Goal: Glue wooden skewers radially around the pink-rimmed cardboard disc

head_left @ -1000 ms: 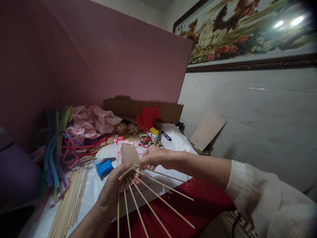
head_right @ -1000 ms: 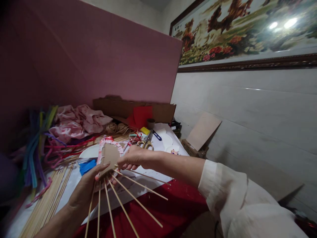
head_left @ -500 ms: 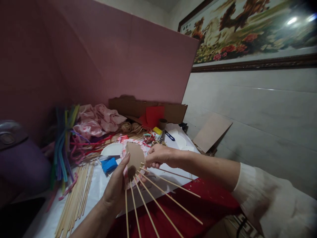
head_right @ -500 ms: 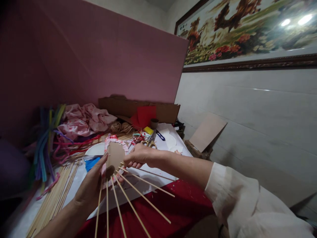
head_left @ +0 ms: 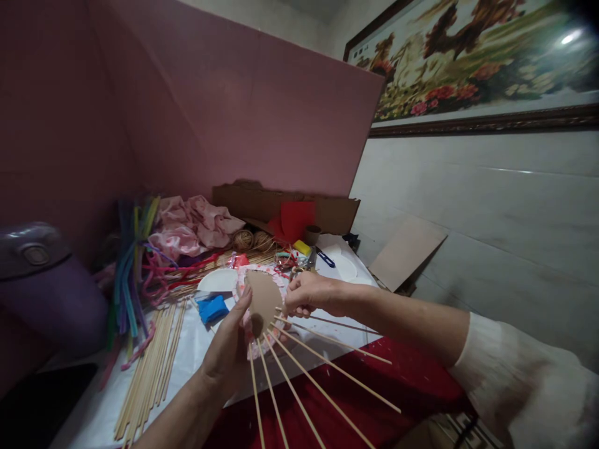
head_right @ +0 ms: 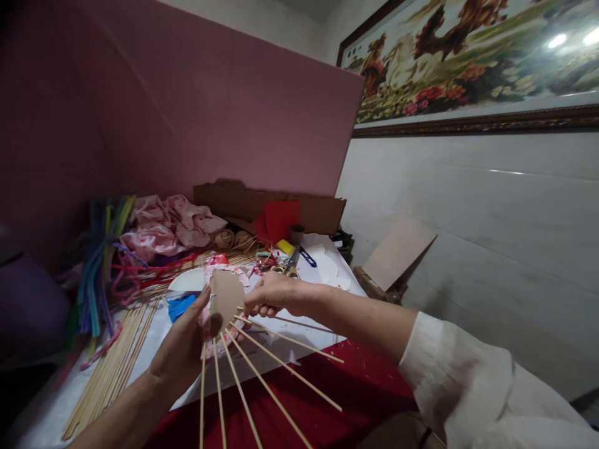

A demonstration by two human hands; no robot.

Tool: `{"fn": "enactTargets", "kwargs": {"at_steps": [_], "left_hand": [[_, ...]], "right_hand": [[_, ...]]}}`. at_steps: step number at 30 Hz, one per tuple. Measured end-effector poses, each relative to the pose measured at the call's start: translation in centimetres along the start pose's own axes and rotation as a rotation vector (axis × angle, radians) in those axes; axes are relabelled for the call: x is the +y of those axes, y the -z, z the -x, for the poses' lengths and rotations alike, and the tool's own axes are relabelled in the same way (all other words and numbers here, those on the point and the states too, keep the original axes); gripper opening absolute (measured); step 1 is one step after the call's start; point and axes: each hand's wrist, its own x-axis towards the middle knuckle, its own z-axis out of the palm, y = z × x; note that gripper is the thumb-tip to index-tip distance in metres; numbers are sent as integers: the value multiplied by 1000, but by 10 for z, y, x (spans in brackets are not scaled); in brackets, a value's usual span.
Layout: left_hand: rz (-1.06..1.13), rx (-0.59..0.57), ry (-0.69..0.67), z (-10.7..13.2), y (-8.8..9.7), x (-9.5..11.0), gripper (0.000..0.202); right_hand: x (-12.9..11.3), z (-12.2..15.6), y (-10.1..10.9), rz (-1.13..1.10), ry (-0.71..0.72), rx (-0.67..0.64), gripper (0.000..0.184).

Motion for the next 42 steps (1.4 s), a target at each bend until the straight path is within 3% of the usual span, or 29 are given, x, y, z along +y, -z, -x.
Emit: {"fn": "enactTargets", "kwargs": {"at_steps": [7,12,18,31,42], "left_hand": [[-115,79,-40,2,0,1,34],[-173,73,-36,2,2,2,28],[-93,55,-15,2,-2,0,34],[-195,186,-39,-10,6,-4,41],[-181,174,-34,-10,7,-7,41]], "right_hand": [[1,0,0,-28,-7,1,11],[0,0,0,-13,-17,3,9],[0,-1,-2,2,-30,14,10],[0,1,-3,21,-16,-29,6],[3,-1,-3,25,-3,-26,7]]}}
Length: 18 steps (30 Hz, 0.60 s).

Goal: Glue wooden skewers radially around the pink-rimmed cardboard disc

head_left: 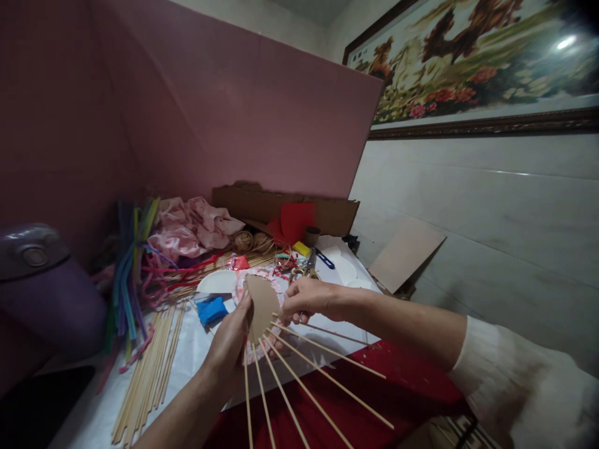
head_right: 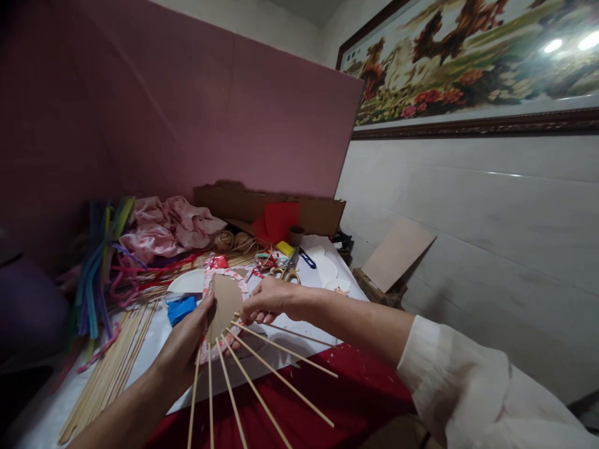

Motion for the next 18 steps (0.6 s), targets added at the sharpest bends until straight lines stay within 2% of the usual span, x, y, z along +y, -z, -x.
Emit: {"fn": "enactTargets", "kwargs": {"at_steps": [18], "left_hand": [[30,-15,-4,1,0,0,39]], "right_hand": [[1,-2,1,-29,-6,-21,7]]}}
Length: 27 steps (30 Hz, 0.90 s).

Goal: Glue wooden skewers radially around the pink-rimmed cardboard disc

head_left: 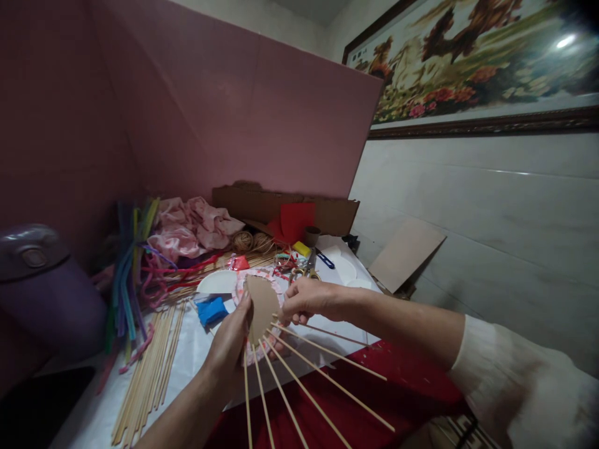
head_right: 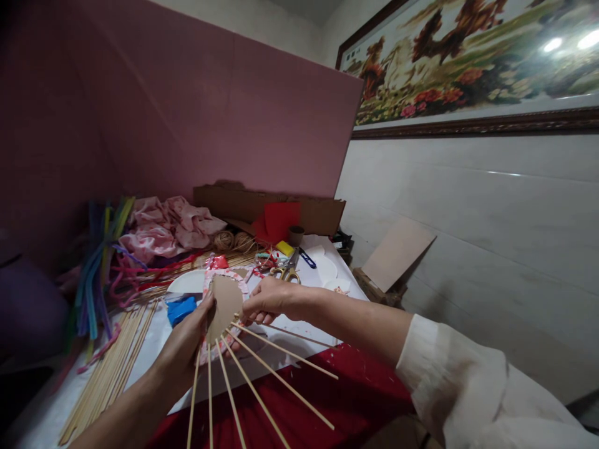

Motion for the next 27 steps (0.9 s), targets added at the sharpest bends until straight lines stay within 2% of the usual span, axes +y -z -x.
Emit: {"fn": "enactTargets", "kwargs": {"at_steps": [8,14,16,19,23,27], "left_hand": [[26,2,13,1,-2,3,37],[22,39,5,2,-2,7,33],[16,67,-4,2,-1,8,31],[18,93,-2,1,-1,9,27],[47,55,29,-2,3,11,30],[102,56,21,-5,7,11,30]], "right_hand": [[-1,2,1,-38,7,4,8],[1,3,14,-93,-8,102,29],[5,2,19,-129,-4,152,31],[13,4,25,-170,69,212,26],[19,9,29,-185,175,287,23],[26,14,33,-195,230,290,21]]}}
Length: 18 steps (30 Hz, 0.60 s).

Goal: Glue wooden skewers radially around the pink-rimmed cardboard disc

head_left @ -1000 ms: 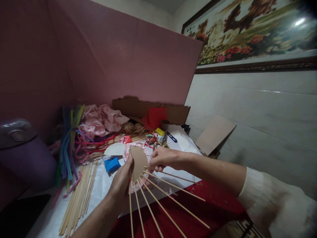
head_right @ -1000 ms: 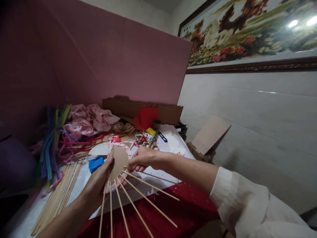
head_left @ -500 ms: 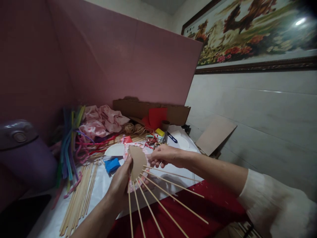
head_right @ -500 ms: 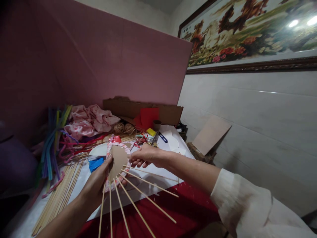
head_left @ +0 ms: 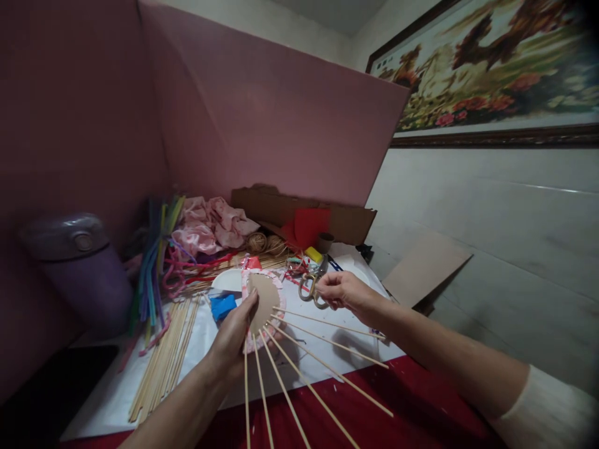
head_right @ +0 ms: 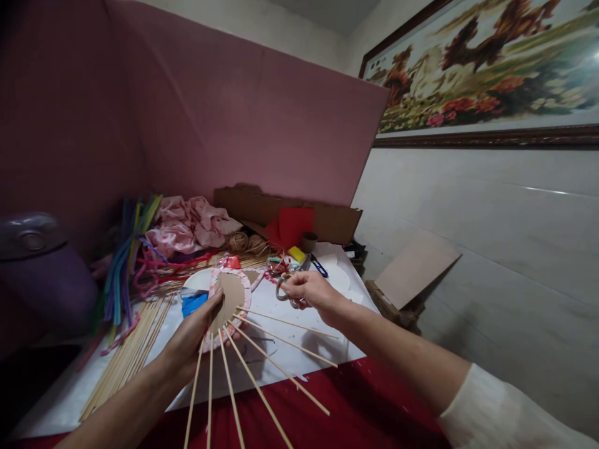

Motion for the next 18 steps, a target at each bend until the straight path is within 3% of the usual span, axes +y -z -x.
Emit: {"fn": "enactTargets", "kwargs": {"at_steps": [6,14,18], "left_hand": [[51,49,11,-2,3,1,26],[115,-83,73,-6,9,-1,31],[75,-79,40,-5,10,-1,33]], "right_hand": [[7,2,7,-22,-39,-3,27],[8,5,-5,143,-58,26,43],[9,4,-9,192,-15,25,46]]}}
